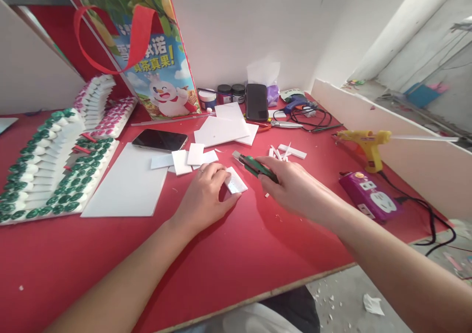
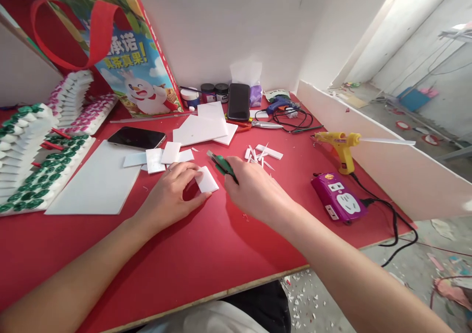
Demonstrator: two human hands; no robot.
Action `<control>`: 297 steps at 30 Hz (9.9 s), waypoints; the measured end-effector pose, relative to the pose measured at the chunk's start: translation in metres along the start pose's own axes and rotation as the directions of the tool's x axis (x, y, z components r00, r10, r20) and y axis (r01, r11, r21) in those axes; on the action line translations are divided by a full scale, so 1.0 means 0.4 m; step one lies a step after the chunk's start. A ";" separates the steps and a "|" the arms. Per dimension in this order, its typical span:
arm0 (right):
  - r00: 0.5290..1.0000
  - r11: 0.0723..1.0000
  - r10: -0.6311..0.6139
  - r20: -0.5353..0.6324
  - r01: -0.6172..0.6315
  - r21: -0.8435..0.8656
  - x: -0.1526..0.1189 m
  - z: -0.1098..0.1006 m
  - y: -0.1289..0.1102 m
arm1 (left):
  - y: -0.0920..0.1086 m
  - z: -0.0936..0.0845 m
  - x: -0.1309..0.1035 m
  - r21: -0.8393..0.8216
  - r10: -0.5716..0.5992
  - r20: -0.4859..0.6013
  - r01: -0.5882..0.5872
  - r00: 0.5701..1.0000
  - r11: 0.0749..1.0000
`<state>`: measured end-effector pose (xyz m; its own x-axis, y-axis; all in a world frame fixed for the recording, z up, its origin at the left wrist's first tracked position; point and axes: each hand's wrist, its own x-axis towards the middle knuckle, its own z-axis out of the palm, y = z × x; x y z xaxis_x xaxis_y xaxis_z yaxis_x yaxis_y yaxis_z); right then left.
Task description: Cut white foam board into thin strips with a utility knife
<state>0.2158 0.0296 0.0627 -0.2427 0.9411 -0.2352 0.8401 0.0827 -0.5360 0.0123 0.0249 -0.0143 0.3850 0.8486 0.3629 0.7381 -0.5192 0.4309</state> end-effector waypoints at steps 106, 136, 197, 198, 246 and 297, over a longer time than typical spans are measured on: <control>0.982 0.996 0.043 -0.183 -0.056 -0.069 -0.097 -0.024 0.024 | -0.038 -0.031 0.012 -0.316 -0.232 -0.304 0.132 0.924 0.939; 0.999 0.193 0.038 0.014 -0.021 0.981 -0.008 0.182 0.011 | -0.044 -0.048 0.035 -0.875 -0.587 -0.318 0.007 0.745 0.484; 0.979 0.062 0.169 0.111 -0.123 0.990 0.164 0.112 -0.018 | -0.078 -0.056 0.031 -0.926 -0.525 0.189 0.328 0.830 0.185; 0.977 0.086 0.174 0.120 -0.137 0.987 0.164 0.113 -0.018 | -0.077 -0.055 0.031 -0.929 -0.515 0.192 0.325 0.835 0.179; 0.983 0.335 -0.075 0.168 -0.134 0.933 0.136 0.116 -0.037 | -0.062 -0.049 0.030 -0.955 -0.396 0.296 0.275 0.869 -0.112; 0.909 0.331 0.381 -0.173 0.040 0.943 0.049 0.008 0.055 | -0.085 -0.068 0.045 -0.985 -0.737 0.163 0.061 0.655 -0.164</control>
<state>0.2279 0.0490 0.0438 0.1829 0.9431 -0.2778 -0.1888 -0.2436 -0.9513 -0.0209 0.0551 0.0003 -0.2014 0.9556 -0.2150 -0.6430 0.0366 0.7650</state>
